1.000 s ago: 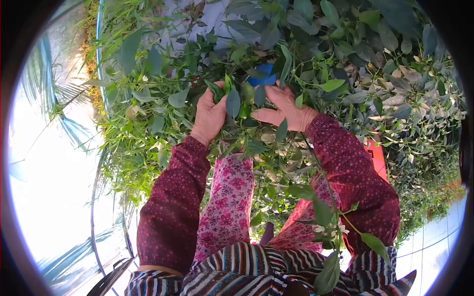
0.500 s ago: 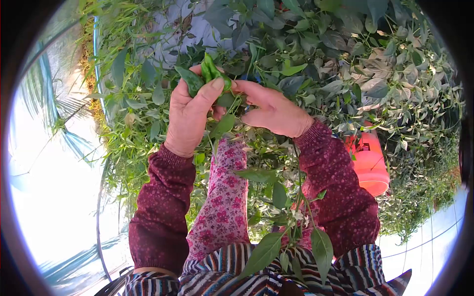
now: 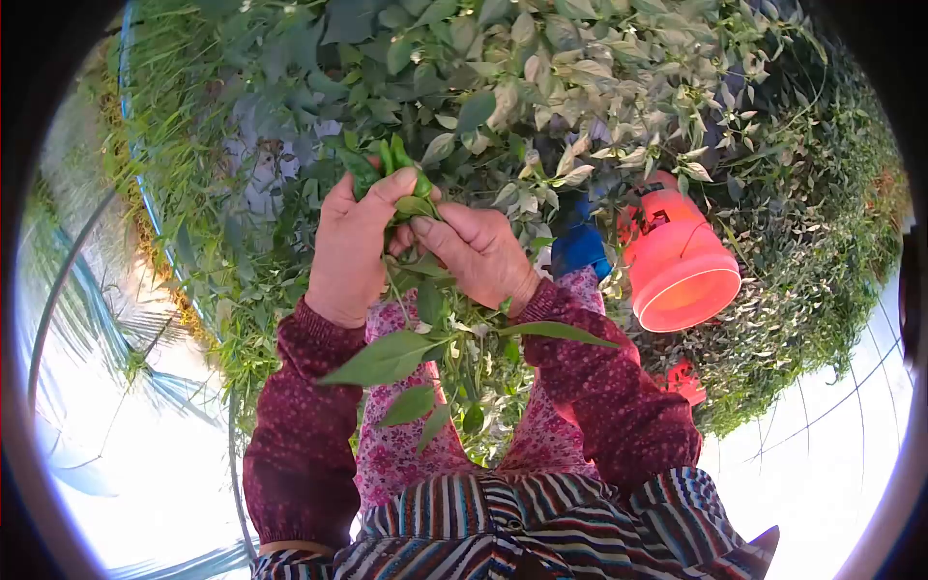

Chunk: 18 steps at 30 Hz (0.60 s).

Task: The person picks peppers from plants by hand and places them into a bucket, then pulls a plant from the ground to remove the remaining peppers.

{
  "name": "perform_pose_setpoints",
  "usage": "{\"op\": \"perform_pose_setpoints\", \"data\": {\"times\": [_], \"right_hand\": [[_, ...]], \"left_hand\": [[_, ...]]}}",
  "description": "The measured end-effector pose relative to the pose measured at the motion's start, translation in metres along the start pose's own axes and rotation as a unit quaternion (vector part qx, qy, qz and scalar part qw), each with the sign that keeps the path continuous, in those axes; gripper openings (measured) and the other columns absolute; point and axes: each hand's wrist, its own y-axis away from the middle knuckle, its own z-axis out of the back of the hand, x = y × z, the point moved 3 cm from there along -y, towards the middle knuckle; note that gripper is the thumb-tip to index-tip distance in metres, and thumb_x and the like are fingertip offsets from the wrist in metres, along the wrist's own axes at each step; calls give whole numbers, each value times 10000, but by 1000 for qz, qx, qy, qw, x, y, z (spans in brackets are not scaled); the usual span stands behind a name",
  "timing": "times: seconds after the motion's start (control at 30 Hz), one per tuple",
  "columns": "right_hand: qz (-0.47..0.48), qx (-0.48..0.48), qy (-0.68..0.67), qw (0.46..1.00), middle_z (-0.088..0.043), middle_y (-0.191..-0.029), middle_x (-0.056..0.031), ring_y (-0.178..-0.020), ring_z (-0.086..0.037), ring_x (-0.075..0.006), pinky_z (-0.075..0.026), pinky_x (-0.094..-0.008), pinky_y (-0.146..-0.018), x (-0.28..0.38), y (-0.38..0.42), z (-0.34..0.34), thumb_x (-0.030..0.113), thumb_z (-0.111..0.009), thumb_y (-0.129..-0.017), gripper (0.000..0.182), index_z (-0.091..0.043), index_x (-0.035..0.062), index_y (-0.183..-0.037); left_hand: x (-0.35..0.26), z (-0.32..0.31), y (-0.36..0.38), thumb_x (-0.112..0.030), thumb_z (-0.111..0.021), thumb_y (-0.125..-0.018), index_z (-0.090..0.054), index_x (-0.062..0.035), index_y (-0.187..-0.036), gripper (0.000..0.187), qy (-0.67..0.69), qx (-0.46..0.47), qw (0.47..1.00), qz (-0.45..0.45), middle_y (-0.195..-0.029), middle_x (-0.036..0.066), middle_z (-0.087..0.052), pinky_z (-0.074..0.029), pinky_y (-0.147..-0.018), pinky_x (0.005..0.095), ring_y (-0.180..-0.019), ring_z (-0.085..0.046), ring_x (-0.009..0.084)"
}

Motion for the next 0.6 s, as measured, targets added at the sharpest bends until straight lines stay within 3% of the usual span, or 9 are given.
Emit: {"op": "perform_pose_setpoints", "data": {"times": [0.1, 0.17, 0.23, 0.3, 0.37, 0.43, 0.5, 0.57, 0.6], "right_hand": [[16, -84, -148, 985, -643, -776, -39, -730, -592, -118, -478, -291, -679, 18, 25, 19, 209, -514, -956, 238, -625, 19, -863], [-19, -190, -218, 957, -629, -761, -36, -705, -569, -107, -465, -289, -651, 21, 54, 49, 230, -515, -957, 257, -616, 21, -845], [-53, -269, -303, 913, -615, -745, -33, -681, -546, -96, -451, -286, -623, 13, 79, 72, 251, -516, -959, 279, -606, 23, -826], [-74, -245, -146, 955, -593, -760, -23, -678, -525, -96, -438, -257, -630, -3, 96, 94, 232, -513, -958, 246, -588, 28, -844], [-57, -246, -186, 950, -604, -760, -24, -672, -536, -124, -444, -285, -624, -36, 106, 101, 257, -530, -939, 250, -578, 26, -854], [-157, -172, 204, 951, -644, -785, -77, -716, -622, -257, -472, -376, -656, -55, 117, 116, 273, -535, -910, 247, -562, 37, -978], [-182, -165, 214, 945, -661, -882, -137, -816, -638, -352, -493, -433, -739, -71, 130, 105, 279, -533, -884, 300, -546, 47, -1074], [61, -126, 482, 865, -633, -1029, -171, -900, -620, -381, -497, -444, -801, -112, 129, 79, 297, -514, -878, 349, -541, 56, -1129], [81, -131, 468, 870, -628, -1039, -173, -904, -618, -382, -497, -444, -801, -116, 127, 77, 292, -513, -877, 358, -529, 55, -1144]], "left_hand": [[-11, -56, 8, -200, -561, -917, -574, -19, -988, 195, 26, -9, 998, 59, -751, 58, -620, -357, -462, 198, -525, -475, 70], [-13, -55, -18, -234, -511, -960, -547, -14, -964, 222, 164, 22, 986, -24, -871, 62, -578, -330, -493, 209, -555, -400, 63], [-32, -56, -43, -228, -490, -971, -547, -23, -979, 213, 86, 50, 992, -83, -960, 75, -585, -337, -499, 211, -584, -422, 64], [-42, -105, -39, -229, -507, -961, -552, -24, -1008, 215, -50, 72, 993, -81, -953, 85, -608, -344, -487, 206, -581, -445, 68], [-36, -173, -31, -224, -539, -942, -557, -30, -1034, 215, -117, 159, 979, -50, -934, 94, -628, -352, -476, 204, -571, -469, 73], [-5, -231, -26, -206, -601, -905, -569, -50, -1032, 204, -169, 253, 952, 20, -907, 76, -646, -367, -452, 183, -553, -493, 58], [43, -291, -7, -202, -616, -899, -583, -61, -989, 171, -233, 352, 905, 59, -768, 4, -581, -407, -461, 182, -572, -499, 47], [114, -344, 21, -175, -604, -905, -560, -87, -996, 134, -247, 424, 867, 81, -763, -20, -529, -416, -436, 185, -538, -452, 28], [141, -367, 39, -150, -628, -885, -554, -76, -991, 149, -307, 430, 842, 111, -801, -15, -549, -477, -526, 221, -607, -507, 57]]}}
